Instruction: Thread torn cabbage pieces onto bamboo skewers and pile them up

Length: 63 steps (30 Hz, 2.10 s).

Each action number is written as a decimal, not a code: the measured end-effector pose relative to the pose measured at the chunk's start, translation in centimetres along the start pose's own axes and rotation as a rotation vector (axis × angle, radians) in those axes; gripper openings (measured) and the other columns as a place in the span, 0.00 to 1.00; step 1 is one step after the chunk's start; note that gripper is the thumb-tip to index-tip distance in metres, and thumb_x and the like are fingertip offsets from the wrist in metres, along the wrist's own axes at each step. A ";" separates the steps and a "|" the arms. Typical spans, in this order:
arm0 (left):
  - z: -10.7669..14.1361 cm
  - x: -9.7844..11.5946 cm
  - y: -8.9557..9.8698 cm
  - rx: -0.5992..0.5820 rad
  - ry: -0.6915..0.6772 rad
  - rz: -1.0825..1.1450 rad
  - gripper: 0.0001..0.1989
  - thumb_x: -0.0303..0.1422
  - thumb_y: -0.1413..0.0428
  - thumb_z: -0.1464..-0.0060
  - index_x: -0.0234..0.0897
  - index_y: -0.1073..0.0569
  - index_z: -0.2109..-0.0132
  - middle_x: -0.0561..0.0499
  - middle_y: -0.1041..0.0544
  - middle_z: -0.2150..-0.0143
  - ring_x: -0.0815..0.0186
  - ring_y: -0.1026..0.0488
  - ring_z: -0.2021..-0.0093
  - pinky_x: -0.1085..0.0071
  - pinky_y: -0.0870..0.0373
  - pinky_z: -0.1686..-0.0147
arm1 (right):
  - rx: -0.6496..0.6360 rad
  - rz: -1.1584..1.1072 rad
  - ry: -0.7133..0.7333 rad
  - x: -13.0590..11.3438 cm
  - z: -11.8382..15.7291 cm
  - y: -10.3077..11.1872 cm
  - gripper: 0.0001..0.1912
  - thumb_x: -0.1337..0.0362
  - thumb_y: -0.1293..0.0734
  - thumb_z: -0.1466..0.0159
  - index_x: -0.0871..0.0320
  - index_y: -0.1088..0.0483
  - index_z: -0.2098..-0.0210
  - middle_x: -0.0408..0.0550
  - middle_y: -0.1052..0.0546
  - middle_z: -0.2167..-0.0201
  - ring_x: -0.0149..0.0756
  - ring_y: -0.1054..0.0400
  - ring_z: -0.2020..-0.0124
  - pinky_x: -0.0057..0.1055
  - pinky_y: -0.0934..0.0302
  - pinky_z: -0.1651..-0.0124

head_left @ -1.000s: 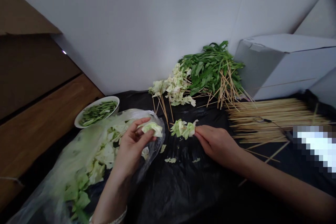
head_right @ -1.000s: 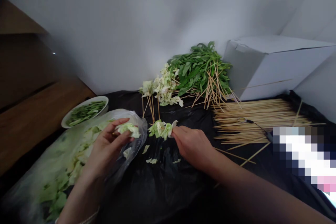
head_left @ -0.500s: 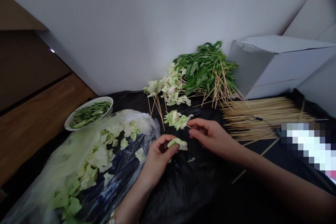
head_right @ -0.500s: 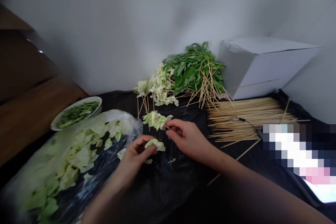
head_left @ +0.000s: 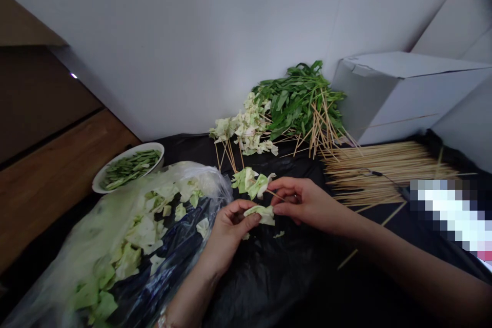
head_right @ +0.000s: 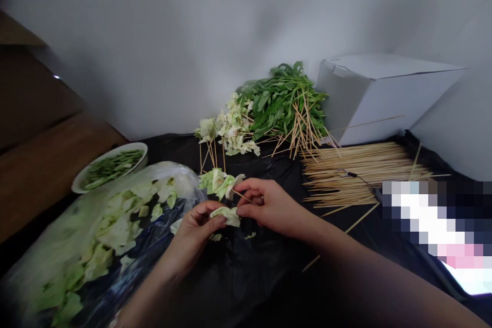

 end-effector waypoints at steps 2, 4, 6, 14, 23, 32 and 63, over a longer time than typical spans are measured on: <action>0.0 0.0 0.1 -0.006 0.018 0.010 0.11 0.35 0.31 0.56 0.37 0.20 0.65 0.54 0.20 0.69 0.73 0.27 0.69 0.78 0.31 0.66 | -0.008 -0.019 -0.011 -0.1 0.1 0.1 0.21 0.63 0.30 0.46 0.57 0.32 0.53 0.42 0.25 0.69 0.25 0.39 0.79 0.23 0.45 0.81; 0.1 -0.1 0.1 -0.003 0.040 0.018 0.12 0.37 0.32 0.55 0.38 0.20 0.63 0.53 0.20 0.67 0.72 0.27 0.67 0.77 0.31 0.65 | 0.002 -0.018 -0.015 -0.3 0.1 0.2 0.21 0.63 0.30 0.46 0.57 0.33 0.53 0.41 0.25 0.70 0.25 0.39 0.80 0.23 0.46 0.82; 0.1 -0.1 -0.2 0.000 0.060 0.013 0.15 0.38 0.33 0.54 0.38 0.21 0.59 0.52 0.20 0.63 0.70 0.26 0.65 0.76 0.30 0.65 | 0.033 0.001 0.000 -0.4 0.0 0.3 0.21 0.64 0.30 0.46 0.57 0.33 0.53 0.41 0.25 0.71 0.25 0.39 0.80 0.23 0.46 0.81; 0.0 0.5 0.3 0.177 -0.062 -0.110 0.16 0.39 0.32 0.55 0.36 0.31 0.71 0.61 0.31 0.80 0.77 0.36 0.79 0.81 0.41 0.78 | 0.267 0.309 0.253 -1.0 0.3 1.1 0.15 0.67 0.32 0.43 0.54 0.31 0.55 0.40 0.24 0.71 0.29 0.36 0.75 0.29 0.42 0.70; 0.4 -1.4 -1.3 0.049 0.170 0.215 0.17 0.37 0.31 0.55 0.35 0.24 0.60 0.51 0.20 0.65 0.70 0.23 0.67 0.76 0.29 0.67 | 0.186 0.574 0.408 -1.3 1.3 -1.7 0.14 0.72 0.36 0.40 0.54 0.30 0.56 0.42 0.24 0.69 0.30 0.33 0.72 0.27 0.42 0.68; 0.5 -1.7 -1.4 -0.022 0.235 0.429 0.13 0.28 0.33 0.51 0.35 0.24 0.58 0.49 0.19 0.61 0.69 0.22 0.62 0.74 0.29 0.59 | 0.179 0.529 0.411 -1.8 1.2 -1.4 0.13 0.74 0.36 0.41 0.55 0.29 0.58 0.43 0.24 0.66 0.31 0.31 0.67 0.27 0.40 0.65; 0.8 0.5 -0.5 0.153 -0.131 -0.028 0.08 0.32 0.35 0.52 0.38 0.27 0.66 0.53 0.24 0.64 0.68 0.30 0.65 0.74 0.35 0.62 | 0.227 0.179 0.197 0.2 -0.3 0.1 0.15 0.70 0.35 0.44 0.56 0.34 0.56 0.38 0.30 0.73 0.27 0.38 0.75 0.27 0.44 0.72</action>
Point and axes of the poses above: each hand's wrist, its own z-axis away from the middle knuckle, its own y-axis out of the back of the hand, x = y × z, the point moved 5 cm from there along -z, towards the middle knuckle
